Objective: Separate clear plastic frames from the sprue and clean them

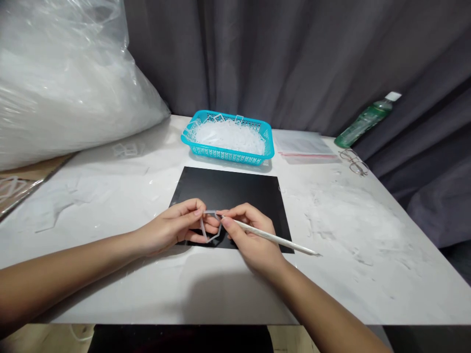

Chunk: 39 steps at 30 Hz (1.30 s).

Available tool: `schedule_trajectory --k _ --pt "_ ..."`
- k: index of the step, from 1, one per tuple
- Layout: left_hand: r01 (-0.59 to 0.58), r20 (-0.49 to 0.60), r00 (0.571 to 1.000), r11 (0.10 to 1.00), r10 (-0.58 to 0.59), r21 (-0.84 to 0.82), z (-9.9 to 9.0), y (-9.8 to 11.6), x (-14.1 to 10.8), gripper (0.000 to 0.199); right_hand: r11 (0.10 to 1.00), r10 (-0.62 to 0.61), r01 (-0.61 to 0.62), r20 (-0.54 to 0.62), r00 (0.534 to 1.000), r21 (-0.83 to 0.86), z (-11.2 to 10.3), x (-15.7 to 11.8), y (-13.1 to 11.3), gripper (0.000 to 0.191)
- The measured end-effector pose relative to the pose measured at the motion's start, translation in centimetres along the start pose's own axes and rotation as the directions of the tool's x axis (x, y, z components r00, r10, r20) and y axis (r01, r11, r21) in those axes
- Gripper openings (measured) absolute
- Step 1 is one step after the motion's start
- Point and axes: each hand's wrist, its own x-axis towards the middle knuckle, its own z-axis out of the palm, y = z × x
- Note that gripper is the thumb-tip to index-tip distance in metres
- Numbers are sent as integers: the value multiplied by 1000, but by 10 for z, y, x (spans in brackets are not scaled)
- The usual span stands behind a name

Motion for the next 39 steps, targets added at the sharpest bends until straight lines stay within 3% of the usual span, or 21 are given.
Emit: schedule_trajectory --k 5,10,16,19,24,27,29,31,34,39 --pt "37 -12 999 999 -37 -6 2 1 0 28 998 -56 55 -7 998 -19 1 -2 3 11" --pt "130 10 991 991 -130 -11 4 2 1 29 984 -161 166 78 984 -68 1 -6 3 1" --pt "98 44 994 993 -101 60 5 -1 1 31 922 -307 334 157 939 -197 1 -7 6 9" --pt "79 38 996 997 -80 22 6 -2 1 27 869 -383 404 130 915 -285 3 -8 8 14" --pt "40 30 999 998 -38 -54 5 -4 3 21 809 -439 422 58 897 -410 5 -9 10 17" --pt "18 44 999 994 -13 -111 4 -3 1 18 804 -433 355 -61 899 -477 1 -6 7 12" --pt "2 60 998 987 8 -160 4 -1 -1 18 871 -376 278 -186 908 -405 -4 -2 4 5" --pt "-3 76 997 976 20 -218 4 1 -2 18 945 -290 247 -205 935 -212 -8 0 0 5" --pt "25 125 992 960 10 -278 5 1 -3 19 977 -197 200 -51 979 76 -10 -2 -4 8" --pt "69 164 986 958 -23 -280 4 -2 -3 17 978 -128 100 150 980 181 -3 -7 -5 7"
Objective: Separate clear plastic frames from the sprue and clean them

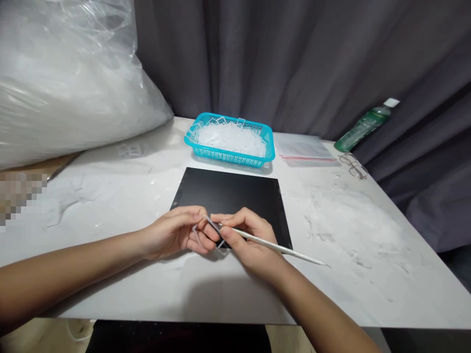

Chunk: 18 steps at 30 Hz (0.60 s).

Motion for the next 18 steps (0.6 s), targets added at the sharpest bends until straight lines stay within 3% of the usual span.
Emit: schedule_trajectory --k 18 --pt "9 38 999 1000 -8 -15 -5 -3 2 14 998 2 -4 -40 999 -55 3 1 0 8"
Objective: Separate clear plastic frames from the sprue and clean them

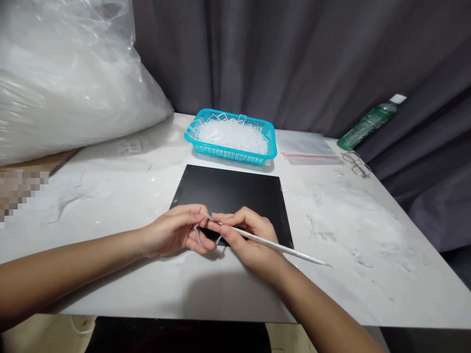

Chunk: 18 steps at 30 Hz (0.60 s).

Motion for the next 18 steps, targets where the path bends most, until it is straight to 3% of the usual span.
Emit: schedule_trajectory --k 9,13,15,18 --pt "12 0 1000 1000 -12 12 1 0 -1 12 999 -33 33 2 999 -43 0 -2 -1 8" --pt "34 -31 999 999 -34 8 3 0 -1 13 962 -154 157 31 988 -224 -2 -1 2 10" --pt "53 -68 996 998 -51 27 4 -2 0 15 867 -288 306 103 952 -393 -3 0 5 13" --pt "122 -126 986 988 -110 97 5 -4 1 17 613 -462 530 278 842 -586 -5 2 12 12"
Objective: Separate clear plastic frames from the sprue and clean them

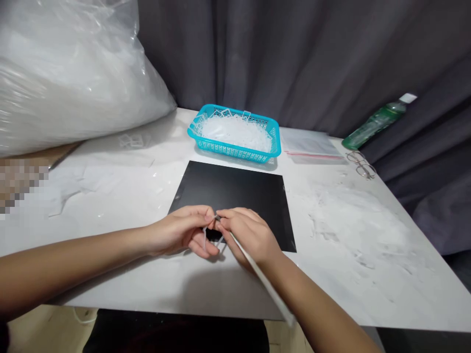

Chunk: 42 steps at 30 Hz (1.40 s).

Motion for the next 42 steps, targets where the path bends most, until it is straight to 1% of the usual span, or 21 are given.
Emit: schedule_trajectory --k 2,5,7,10,12,14,16,18,19,20,22,23,24,25,27,28,29,30,33,36,42 --pt "41 -15 999 998 -40 56 1 -2 1 17 986 -89 95 47 995 -140 2 0 5 11" --pt "121 16 992 988 -123 94 3 -3 0 15 948 -76 97 79 994 -303 -1 2 16 13" --pt "162 72 983 983 -168 85 3 -3 -2 15 917 -19 26 21 1000 -399 -10 4 28 12" --pt "140 172 975 990 -139 7 0 -2 -5 15 802 116 -210 -199 973 -559 -38 2 50 6" --pt "100 237 968 993 -82 -64 -4 -1 -6 16 647 235 -449 -399 886 -617 -67 -6 67 10" --pt "80 300 953 989 -39 -125 -7 0 -7 15 463 357 -644 -537 764 -609 -102 -20 85 13" --pt "86 349 937 981 -20 -174 -8 1 -8 14 362 470 -737 -571 673 -570 -137 -39 104 12" --pt "93 379 925 972 -6 -214 -8 1 -9 14 295 567 -832 -615 548 -470 -165 -55 119 23" --pt "93 389 921 968 4 -231 -7 2 -10 15 269 584 -861 -638 502 -432 -173 -60 124 28" --pt "91 398 917 965 14 -245 -7 2 -11 15 265 580 -870 -652 488 -415 -177 -62 125 30" --pt "82 410 912 962 33 -261 -6 2 -12 15 311 546 -859 -663 512 -407 -171 -55 117 26" --pt "75 412 910 961 42 -265 -6 3 -12 16 373 532 -834 -642 552 -407 -162 -48 108 21" --pt "66 413 909 962 52 -265 -6 3 -13 16 436 532 -826 -639 556 -356 -148 -38 96 17" --pt "55 411 910 963 61 -264 -6 3 -13 16 536 571 -796 -573 588 -282 -132 -28 82 10" --pt "29 394 916 965 78 -259 -5 3 -13 16 747 603 -665 -444 663 20 -96 -9 52 16" --pt "16 383 920 967 86 -255 -5 3 -13 16 774 633 -586 -298 714 240 -78 -2 37 16" --pt "4 369 925 968 92 -250 -5 3 -13 16 733 635 -530 -150 758 426 -62 3 24 15" --pt "-7 351 932 970 95 -243 -5 3 -12 16 675 615 -513 -22 788 530 -49 6 13 12" --pt "-33 294 951 976 96 -213 -5 2 -11 15 595 549 -552 207 810 584 -28 6 -8 8" --pt "-52 271 957 978 107 -201 -4 0 -10 13 592 533 -578 264 804 562 -26 4 -13 9" --pt "-52 270 958 984 96 -168 -3 -1 -9 15 621 528 -570 250 812 538 -28 6 -12 8"
